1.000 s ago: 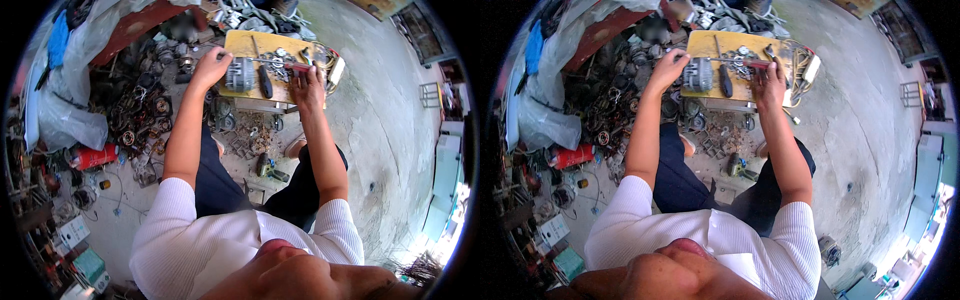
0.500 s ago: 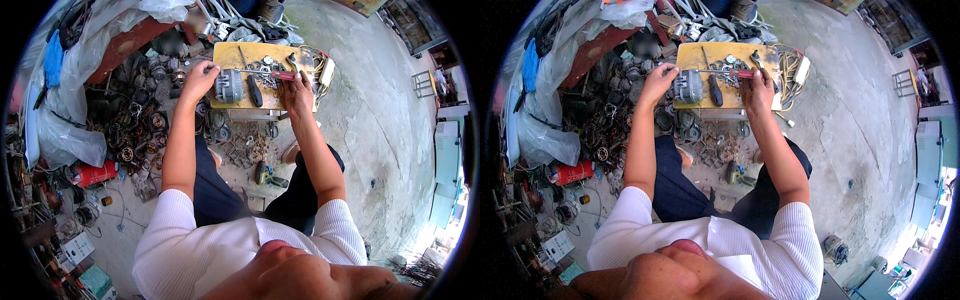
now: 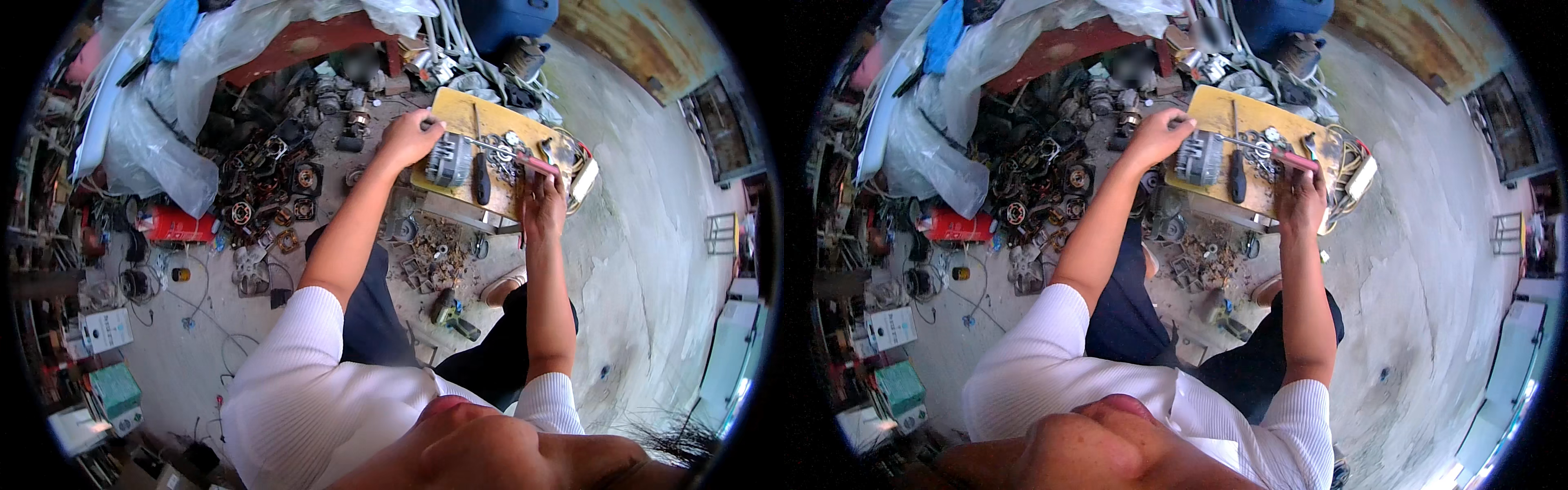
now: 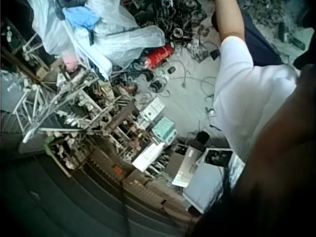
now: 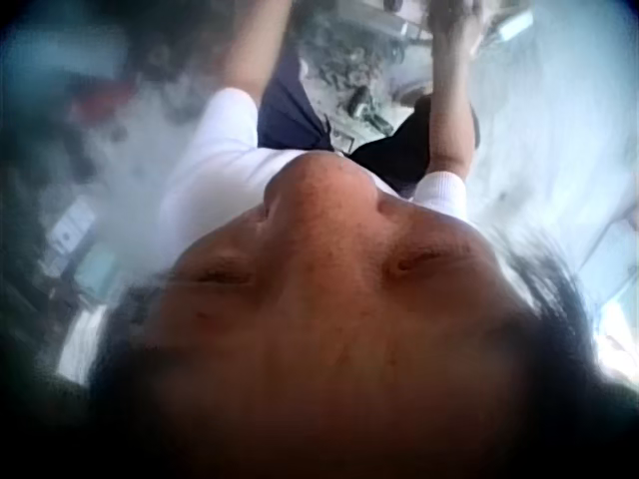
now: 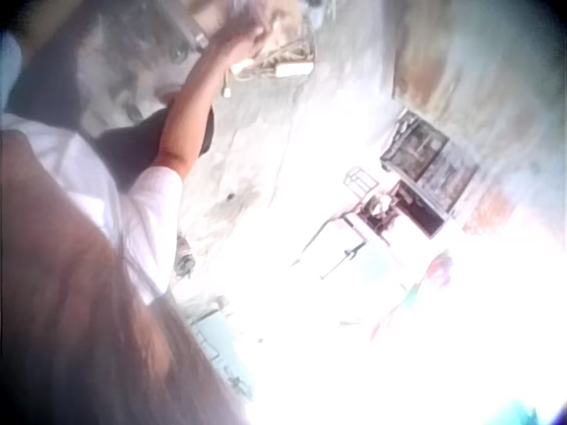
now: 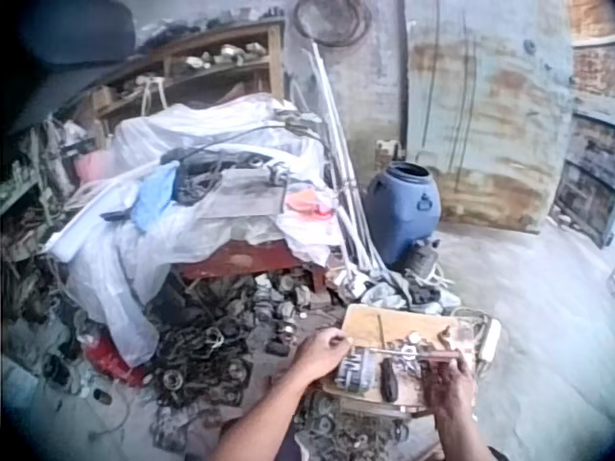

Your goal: The person disassembles a motor housing by hand, using a screwdriver to pry the casing, pliers to hold components, and a hammer to tap the parts apart on a wooden table.

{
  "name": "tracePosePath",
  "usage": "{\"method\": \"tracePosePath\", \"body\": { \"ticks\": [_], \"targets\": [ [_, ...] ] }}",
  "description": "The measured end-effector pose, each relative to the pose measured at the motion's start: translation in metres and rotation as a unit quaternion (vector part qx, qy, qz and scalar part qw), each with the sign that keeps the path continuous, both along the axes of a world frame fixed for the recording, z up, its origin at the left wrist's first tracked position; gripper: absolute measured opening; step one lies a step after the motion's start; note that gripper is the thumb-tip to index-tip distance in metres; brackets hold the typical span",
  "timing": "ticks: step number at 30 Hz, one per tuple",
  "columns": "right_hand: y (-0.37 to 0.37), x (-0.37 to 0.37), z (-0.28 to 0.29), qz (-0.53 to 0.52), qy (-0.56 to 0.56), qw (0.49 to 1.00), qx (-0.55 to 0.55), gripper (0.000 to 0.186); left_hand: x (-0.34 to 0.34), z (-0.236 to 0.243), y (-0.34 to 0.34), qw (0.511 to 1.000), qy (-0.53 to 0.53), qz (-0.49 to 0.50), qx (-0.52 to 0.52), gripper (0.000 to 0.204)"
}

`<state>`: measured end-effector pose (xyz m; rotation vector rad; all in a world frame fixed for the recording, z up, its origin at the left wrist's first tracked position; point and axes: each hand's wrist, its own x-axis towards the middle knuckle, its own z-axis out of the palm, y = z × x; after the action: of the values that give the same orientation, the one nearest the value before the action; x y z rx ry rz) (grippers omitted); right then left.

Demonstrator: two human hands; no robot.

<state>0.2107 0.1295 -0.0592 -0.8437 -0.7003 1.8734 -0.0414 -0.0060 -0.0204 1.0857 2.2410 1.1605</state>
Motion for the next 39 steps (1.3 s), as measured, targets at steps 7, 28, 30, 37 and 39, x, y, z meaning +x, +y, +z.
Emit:
{"method": "tracePosePath", "body": {
  "ticks": [7, 28, 30, 37, 39],
  "targets": [
    [-0.013, -0.008, 0.023, -0.052, -0.028, 0.998, -0.018, 0.035, -0.004, 0.0, -0.005, 0.997, -0.071, -0.03, 0.009, 0.038],
    [0.0, -0.001, 0.007, -0.002, 0.01, 0.999, 0.04, 0.041, 0.001, 0.003, -0.002, 0.999, -0.05, -0.001, 0.021, 0.033],
    [-0.009, -0.005, 0.018, -0.002, 0.013, 0.999, 0.039, 0.043, -0.006, -0.006, -0.004, 0.992, -0.107, -0.045, 0.046, 0.035],
    [-0.002, -0.002, 0.013, -0.005, -0.044, 0.997, 0.055, 0.043, 0.003, 0.003, -0.002, 0.999, -0.027, 0.017, 0.006, 0.036],
    [0.003, 0.0, 0.006, 0.009, -0.031, 0.998, 0.055, 0.043, 0.0, -0.004, 0.002, 1.0, -0.03, 0.006, 0.005, 0.038]
  ]
}}
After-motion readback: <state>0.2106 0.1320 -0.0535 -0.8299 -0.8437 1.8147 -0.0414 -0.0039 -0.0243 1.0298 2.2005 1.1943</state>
